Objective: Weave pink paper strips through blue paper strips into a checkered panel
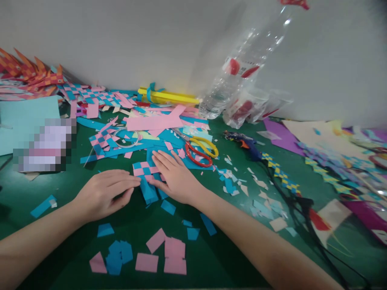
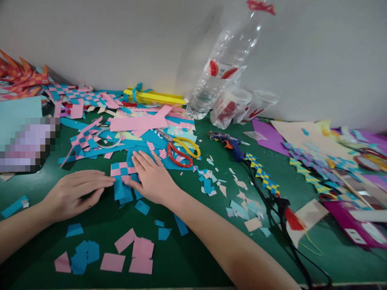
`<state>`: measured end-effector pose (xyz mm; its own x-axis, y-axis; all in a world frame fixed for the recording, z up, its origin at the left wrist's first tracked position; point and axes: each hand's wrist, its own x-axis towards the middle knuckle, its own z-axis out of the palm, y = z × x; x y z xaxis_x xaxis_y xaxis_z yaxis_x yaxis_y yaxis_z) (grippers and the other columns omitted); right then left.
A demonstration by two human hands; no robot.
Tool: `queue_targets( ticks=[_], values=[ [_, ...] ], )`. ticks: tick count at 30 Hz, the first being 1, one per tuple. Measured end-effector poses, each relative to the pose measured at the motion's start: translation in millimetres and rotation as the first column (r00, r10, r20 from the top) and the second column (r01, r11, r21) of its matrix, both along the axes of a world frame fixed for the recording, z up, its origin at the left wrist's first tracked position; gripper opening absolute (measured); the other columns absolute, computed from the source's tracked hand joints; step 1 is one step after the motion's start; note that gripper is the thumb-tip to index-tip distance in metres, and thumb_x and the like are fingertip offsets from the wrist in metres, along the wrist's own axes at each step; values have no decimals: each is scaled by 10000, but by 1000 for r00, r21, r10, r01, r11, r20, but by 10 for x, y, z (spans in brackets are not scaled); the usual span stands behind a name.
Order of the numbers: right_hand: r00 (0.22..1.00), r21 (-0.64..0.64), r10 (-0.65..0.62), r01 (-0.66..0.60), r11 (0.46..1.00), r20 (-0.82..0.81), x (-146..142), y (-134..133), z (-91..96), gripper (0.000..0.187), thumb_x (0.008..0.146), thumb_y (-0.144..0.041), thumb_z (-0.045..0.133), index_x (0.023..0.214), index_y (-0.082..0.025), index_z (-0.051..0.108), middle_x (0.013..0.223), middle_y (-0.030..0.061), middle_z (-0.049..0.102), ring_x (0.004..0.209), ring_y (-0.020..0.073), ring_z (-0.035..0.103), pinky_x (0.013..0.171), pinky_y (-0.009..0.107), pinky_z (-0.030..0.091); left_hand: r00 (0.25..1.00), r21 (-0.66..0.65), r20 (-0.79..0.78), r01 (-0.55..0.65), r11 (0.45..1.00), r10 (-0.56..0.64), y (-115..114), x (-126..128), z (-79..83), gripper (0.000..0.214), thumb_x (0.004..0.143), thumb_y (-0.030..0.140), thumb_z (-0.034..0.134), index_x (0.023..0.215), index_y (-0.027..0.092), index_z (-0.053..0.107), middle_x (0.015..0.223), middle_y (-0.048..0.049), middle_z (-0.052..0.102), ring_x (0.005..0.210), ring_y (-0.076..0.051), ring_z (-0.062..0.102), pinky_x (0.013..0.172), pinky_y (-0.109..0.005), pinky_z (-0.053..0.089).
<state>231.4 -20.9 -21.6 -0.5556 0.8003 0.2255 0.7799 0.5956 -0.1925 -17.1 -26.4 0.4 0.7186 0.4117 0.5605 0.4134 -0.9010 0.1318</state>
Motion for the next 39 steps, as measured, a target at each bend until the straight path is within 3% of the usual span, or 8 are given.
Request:
queue_targets(
  ticks=[5, 9, 12, 17, 23, 27, 34, 39],
  values=[
    [970, 48, 19, -8, 999, -242, 44, 26, 36, 439, 995, -373, 376, 1307, -123, 558, 1398, 119, 575, 1346, 253, 483, 1179, 526, 304, 987, 6, 16, -158, 987, 158, 85, -52, -16, 146, 911, 140, 547, 979, 180, 670, 876, -33, 748, 821, -180, 707, 772, -313, 566],
    [917, 162, 131, -74, 984, -376, 54, 38, 57, 297, 912, -187, 444, 1119, -199, 657, 1199, 63, 711, 1164, 213, 628, 1107, 488, 404, 976, -38, -60, -213, 976, 210, 137, -58, -52, 166, 940, 241, 551, 1036, 184, 673, 998, -54, 741, 934, -216, 684, 849, -379, 541],
    [908, 259, 163, -63, 964, -387, 46, 33, 41, 270, 873, -132, 469, 996, -211, 696, 1029, 44, 766, 981, 204, 695, 978, 442, 495, 971, -56, -94, -228, 972, 222, 122, -45, -42, 199, 949, 293, 543, 1040, 184, 683, 985, -59, 742, 940, -228, 676, 848, -392, 537],
    [907, 339, 240, -118, 933, -347, 52, 16, -15, 262, 869, -121, 475, 841, -198, 724, 850, 37, 775, 801, 185, 704, 748, 352, 560, 982, -12, -38, -186, 983, 185, 70, -16, -20, 202, 935, 214, 523, 955, 182, 721, 902, -48, 754, 848, -203, 699, 903, -394, 540],
    [926, 239, 204, -130, 962, -318, 48, 15, -29, 281, 882, -131, 460, 831, -187, 730, 871, 46, 777, 821, 180, 719, 795, 337, 593, 986, -191, 21, -161, 968, 168, 97, -29, -54, 198, 940, 193, 509, 1010, 201, 695, 965, -13, 764, 862, -172, 712, 997, -412, 507],
    [917, 240, 207, -128, 962, -340, 49, 18, -21, 272, 878, -120, 462, 820, -178, 722, 869, 46, 778, 823, 180, 722, 780, 323, 591, 990, -262, 33, -121, 958, 134, 145, -43, -82, 218, 957, 176, 491, 1067, 219, 674, 1043, -7, 753, 932, -158, 705, 1043, -420, 477],
    [918, 205, 197, -132, 970, -344, 54, 30, -29, 255, 875, -120, 475, 837, -188, 717, 900, 45, 778, 858, 181, 724, 813, 324, 581, 996, -130, -22, -93, 987, 91, 165, 28, -75, 210, 952, 172, 527, 1094, 234, 668, 1090, -16, 737, 1025, -165, 685, 1066, -403, 427],
    [916, 190, 187, -125, 974, -354, 56, 34, -22, 269, 877, -122, 463, 829, -197, 717, 890, 37, 779, 847, 178, 724, 784, 316, 586, 988, 108, -95, -109, 988, 119, 153, 96, -12, 153, 954, 167, 535, 1044, 196, 655, 990, -31, 733, 938, -185, 681, 997, -397, 447]
  ],
)
